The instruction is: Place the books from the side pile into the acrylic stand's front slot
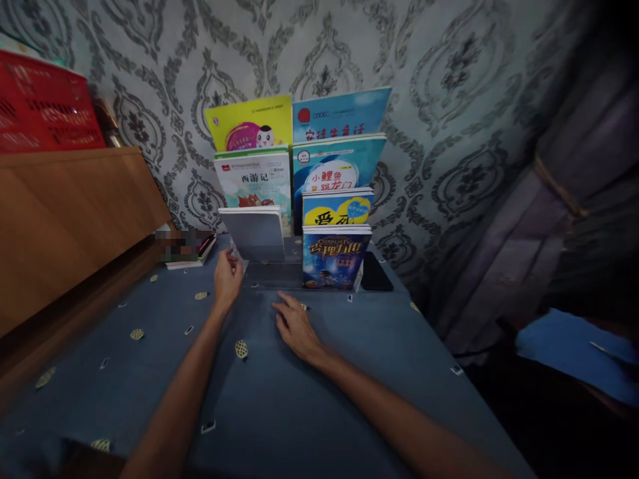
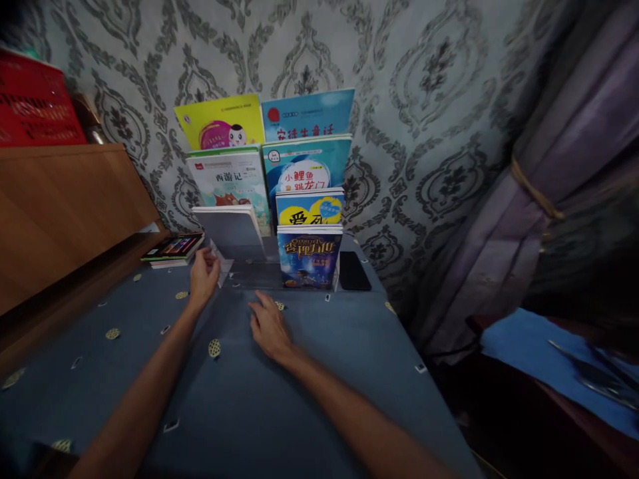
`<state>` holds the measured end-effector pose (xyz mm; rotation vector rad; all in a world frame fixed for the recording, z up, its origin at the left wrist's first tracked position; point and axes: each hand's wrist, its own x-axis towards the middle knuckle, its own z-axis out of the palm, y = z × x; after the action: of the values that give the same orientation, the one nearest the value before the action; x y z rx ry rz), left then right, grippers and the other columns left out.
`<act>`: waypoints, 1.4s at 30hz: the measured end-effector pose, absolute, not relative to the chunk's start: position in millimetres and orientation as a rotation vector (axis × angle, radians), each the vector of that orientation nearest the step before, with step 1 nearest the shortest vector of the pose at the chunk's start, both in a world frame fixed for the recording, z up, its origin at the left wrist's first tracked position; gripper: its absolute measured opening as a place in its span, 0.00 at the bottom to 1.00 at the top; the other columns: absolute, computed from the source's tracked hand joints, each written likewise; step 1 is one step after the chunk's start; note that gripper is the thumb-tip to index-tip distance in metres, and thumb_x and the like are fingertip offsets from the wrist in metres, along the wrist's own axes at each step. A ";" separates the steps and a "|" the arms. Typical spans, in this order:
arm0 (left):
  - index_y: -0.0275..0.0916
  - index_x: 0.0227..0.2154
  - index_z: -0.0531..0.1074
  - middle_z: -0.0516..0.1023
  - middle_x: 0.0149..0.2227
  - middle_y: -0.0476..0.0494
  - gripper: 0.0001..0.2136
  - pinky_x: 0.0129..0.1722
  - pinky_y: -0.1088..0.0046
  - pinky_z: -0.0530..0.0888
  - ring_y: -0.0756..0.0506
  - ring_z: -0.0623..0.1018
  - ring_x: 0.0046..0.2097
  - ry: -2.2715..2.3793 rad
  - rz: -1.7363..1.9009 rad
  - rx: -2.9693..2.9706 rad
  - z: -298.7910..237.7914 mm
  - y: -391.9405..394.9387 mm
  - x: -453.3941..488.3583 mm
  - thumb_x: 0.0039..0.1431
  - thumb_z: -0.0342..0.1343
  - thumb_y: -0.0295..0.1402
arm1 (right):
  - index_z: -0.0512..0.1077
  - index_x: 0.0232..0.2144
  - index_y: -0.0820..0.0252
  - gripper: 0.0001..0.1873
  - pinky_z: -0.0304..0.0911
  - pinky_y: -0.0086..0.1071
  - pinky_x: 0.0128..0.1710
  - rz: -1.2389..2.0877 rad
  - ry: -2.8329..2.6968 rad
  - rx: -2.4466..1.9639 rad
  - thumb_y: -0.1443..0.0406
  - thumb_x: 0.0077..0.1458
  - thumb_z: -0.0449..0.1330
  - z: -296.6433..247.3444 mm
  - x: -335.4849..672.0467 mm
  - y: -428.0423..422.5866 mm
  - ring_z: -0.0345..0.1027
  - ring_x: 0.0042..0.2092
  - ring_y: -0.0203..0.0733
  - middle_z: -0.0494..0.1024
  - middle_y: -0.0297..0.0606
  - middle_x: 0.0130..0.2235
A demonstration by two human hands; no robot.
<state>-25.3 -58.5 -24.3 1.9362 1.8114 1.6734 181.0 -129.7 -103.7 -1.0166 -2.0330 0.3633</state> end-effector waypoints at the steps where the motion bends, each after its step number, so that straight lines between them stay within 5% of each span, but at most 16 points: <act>1: 0.39 0.49 0.65 0.73 0.37 0.45 0.15 0.41 0.66 0.73 0.44 0.75 0.36 1.808 1.669 1.951 -27.9 -60.1 -25.6 0.60 0.49 0.33 | 0.75 0.54 0.59 0.22 0.60 0.52 0.64 0.369 -2.026 -1.016 0.71 0.60 0.52 -103.2 181.1 -129.8 0.64 0.64 0.50 0.71 0.51 0.62; 6: 0.40 0.50 0.66 0.74 0.40 0.41 0.15 0.48 0.61 0.74 0.41 0.76 0.43 1.822 1.759 1.926 -27.4 -60.9 -28.1 0.61 0.49 0.35 | 0.66 0.63 0.60 0.28 0.59 0.50 0.66 0.337 -1.899 -0.969 0.71 0.62 0.50 -88.2 177.0 -123.3 0.60 0.67 0.48 0.68 0.51 0.65; 10: 0.40 0.57 0.63 0.73 0.53 0.34 0.20 0.55 0.58 0.72 0.38 0.74 0.55 1.729 1.882 1.881 -10.9 -49.9 -24.4 0.62 0.51 0.35 | 0.50 0.71 0.59 0.35 0.51 0.49 0.70 0.270 -1.752 -0.947 0.71 0.63 0.49 -57.7 165.3 -108.2 0.48 0.72 0.46 0.56 0.48 0.71; 17: 0.41 0.66 0.53 0.62 0.67 0.33 0.29 0.63 0.60 0.69 0.40 0.64 0.68 1.428 1.942 1.802 2.4 -23.3 -15.9 0.63 0.51 0.34 | 0.37 0.72 0.72 0.40 0.45 0.51 0.72 0.290 -1.594 -0.984 0.68 0.63 0.48 -24.2 140.5 -75.4 0.41 0.74 0.50 0.48 0.57 0.73; 26: 0.42 0.68 0.51 0.57 0.70 0.33 0.31 0.67 0.60 0.63 0.41 0.59 0.71 1.328 1.953 1.790 -4.3 -19.8 -13.2 0.65 0.52 0.38 | 0.39 0.72 0.67 0.41 0.47 0.53 0.71 0.345 -1.534 -0.989 0.67 0.62 0.51 -23.5 139.3 -50.7 0.48 0.72 0.52 0.53 0.54 0.71; 42: 0.40 0.64 0.59 0.64 0.67 0.35 0.27 0.68 0.58 0.62 0.40 0.64 0.69 1.288 1.989 1.742 -3.0 -19.3 -12.2 0.61 0.52 0.31 | 0.49 0.70 0.69 0.38 0.50 0.50 0.70 0.338 -1.561 -0.987 0.67 0.60 0.51 -31.3 140.7 -44.3 0.53 0.70 0.51 0.59 0.54 0.69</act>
<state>-12.2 -19.3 -3.0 1.7419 1.2884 1.9886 140.7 -44.3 -31.3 -0.9874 -1.5606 0.3375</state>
